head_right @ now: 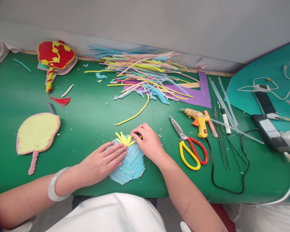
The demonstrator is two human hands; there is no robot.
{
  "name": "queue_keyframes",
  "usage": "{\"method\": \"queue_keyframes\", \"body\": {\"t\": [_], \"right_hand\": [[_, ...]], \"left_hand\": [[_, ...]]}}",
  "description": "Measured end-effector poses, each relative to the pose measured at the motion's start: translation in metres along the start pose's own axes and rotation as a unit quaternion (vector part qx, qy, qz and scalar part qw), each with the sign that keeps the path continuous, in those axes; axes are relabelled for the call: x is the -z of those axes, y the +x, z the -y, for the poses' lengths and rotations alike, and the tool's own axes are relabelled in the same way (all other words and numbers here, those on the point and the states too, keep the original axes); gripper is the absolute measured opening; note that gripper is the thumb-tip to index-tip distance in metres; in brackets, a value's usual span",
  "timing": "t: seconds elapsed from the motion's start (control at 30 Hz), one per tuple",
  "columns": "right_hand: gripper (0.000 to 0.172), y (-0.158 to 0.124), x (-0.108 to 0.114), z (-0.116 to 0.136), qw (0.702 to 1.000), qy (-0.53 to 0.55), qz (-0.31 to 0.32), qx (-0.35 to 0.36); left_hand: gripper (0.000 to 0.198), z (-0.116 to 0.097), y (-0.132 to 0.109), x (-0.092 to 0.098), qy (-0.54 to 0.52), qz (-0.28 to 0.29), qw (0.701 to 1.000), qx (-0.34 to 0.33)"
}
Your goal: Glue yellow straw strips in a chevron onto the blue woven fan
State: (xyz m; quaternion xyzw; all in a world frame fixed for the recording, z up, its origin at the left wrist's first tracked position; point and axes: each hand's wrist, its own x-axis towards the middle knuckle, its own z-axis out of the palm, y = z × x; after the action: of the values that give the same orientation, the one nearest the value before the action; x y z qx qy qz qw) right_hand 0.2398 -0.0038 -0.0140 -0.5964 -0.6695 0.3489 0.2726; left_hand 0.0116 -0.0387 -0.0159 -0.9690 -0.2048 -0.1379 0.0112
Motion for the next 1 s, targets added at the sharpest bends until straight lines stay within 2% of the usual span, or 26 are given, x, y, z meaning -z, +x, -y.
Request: {"method": "queue_keyframes", "body": {"t": [0.33,0.5,0.73,0.83,1.0], "right_hand": [[0.015,-0.002,0.003,-0.002,1.0,0.009,0.004,0.009],[0.02,-0.003,0.016,-0.003,1.0,0.005,0.004,-0.008],[0.023,-0.005,0.041,-0.012,0.996,0.017,0.086,-0.021],[0.018,-0.004,0.04,-0.012,0.995,0.013,0.093,-0.03],[0.012,-0.002,0.033,-0.012,0.997,-0.019,0.066,-0.039]], "left_hand": [[0.032,0.0,0.0,0.0,0.002,0.011,1.0,-0.002],[0.03,0.001,0.001,0.002,-0.001,0.014,1.0,-0.003],[0.031,0.001,0.0,-0.001,-0.015,0.02,1.0,0.002],[0.031,0.001,0.0,-0.002,-0.019,0.017,1.0,0.002],[0.028,0.001,0.002,0.0,-0.014,0.011,1.0,0.002]]}}
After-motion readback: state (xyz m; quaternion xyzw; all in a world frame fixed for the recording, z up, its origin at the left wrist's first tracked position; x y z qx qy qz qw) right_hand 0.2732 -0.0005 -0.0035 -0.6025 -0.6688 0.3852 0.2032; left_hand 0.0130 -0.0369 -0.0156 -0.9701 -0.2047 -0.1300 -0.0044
